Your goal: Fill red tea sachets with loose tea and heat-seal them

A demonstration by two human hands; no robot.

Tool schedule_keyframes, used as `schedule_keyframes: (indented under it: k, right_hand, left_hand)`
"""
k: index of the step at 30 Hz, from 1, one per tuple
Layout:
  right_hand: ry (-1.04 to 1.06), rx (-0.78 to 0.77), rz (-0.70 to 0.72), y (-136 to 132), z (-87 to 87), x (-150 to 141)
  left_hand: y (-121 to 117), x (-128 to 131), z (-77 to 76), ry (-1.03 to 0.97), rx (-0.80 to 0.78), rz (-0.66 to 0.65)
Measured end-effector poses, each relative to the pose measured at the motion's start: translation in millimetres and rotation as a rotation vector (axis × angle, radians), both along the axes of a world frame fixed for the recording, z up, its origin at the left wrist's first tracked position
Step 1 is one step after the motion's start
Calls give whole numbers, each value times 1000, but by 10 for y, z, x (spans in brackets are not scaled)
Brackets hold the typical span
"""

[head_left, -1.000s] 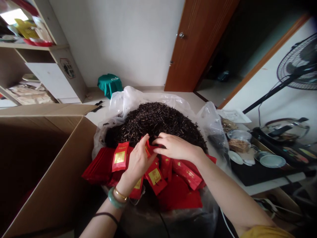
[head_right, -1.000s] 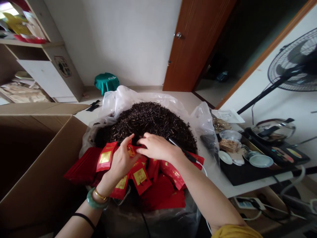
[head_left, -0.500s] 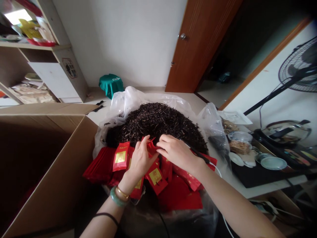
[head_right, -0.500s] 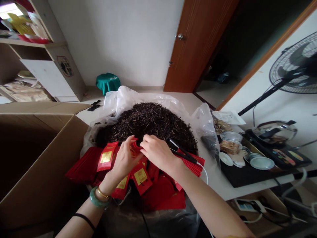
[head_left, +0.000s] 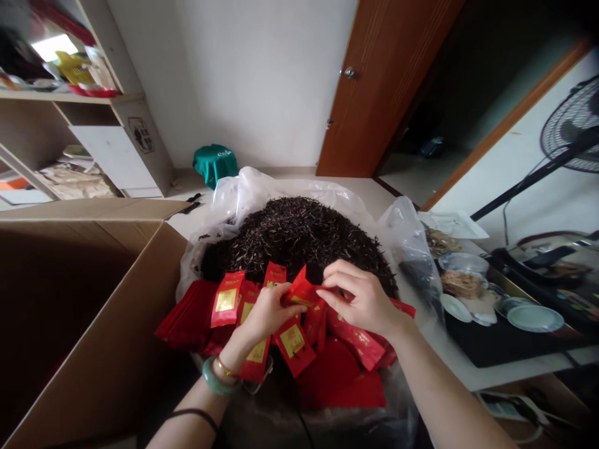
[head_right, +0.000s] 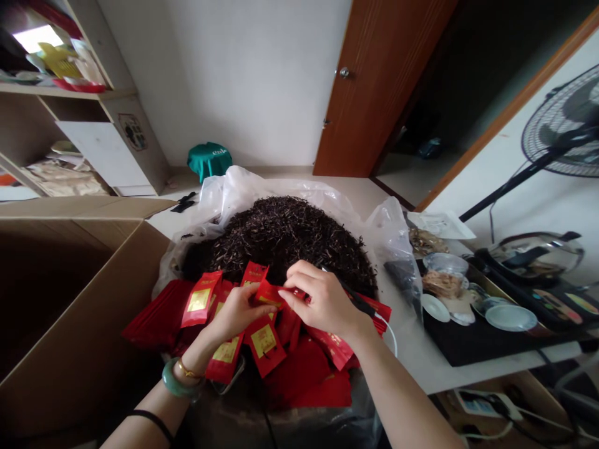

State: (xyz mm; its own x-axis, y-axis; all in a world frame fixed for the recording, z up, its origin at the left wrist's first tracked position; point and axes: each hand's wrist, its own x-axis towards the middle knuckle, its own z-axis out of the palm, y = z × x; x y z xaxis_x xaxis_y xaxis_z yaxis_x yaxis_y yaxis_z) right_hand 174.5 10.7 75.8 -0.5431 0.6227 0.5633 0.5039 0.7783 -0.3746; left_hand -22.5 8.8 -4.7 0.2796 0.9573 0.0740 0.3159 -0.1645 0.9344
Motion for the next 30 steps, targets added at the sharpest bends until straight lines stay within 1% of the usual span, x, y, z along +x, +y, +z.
schedule_keyframes:
  k: [2, 4, 7, 11, 14, 16, 19, 21, 25, 30]
  right_hand:
    - [-29, -82, 30, 9, -18, 16]
    - [-79, -118, 32, 15, -36, 20]
    - [-201, -124, 44, -9, -47, 0]
    - [-342, -102, 106, -96, -19, -60]
    - [-341, -60, 131, -165, 10, -101]
    - [-299, -9, 119, -205, 22, -122]
    - [-213, 97, 45, -257, 30, -146]
    - [-202, 115, -24, -285, 31, -159]
    - [-333, -10, -101, -319, 31, -182]
    - [-392, -149, -68, -333, 44, -186]
  left_hand:
    - [-10, 26, -27, 19, 10, 6]
    - [-22, 52, -54, 45, 20, 14]
    - [-34, 83, -81, 24, 48, 25]
    - [-34, 82, -69, -17, 101, 14]
    - [-33, 56, -34, -15, 129, -12]
    - [-35, 39, -12, -32, 149, -6]
    - [-42, 26, 4, -61, 165, 17]
    - [-45, 25, -1, -64, 165, 31]
    - [-50, 25, -38, -44, 172, 82]
    - [-49, 29, -75, -24, 193, 100]
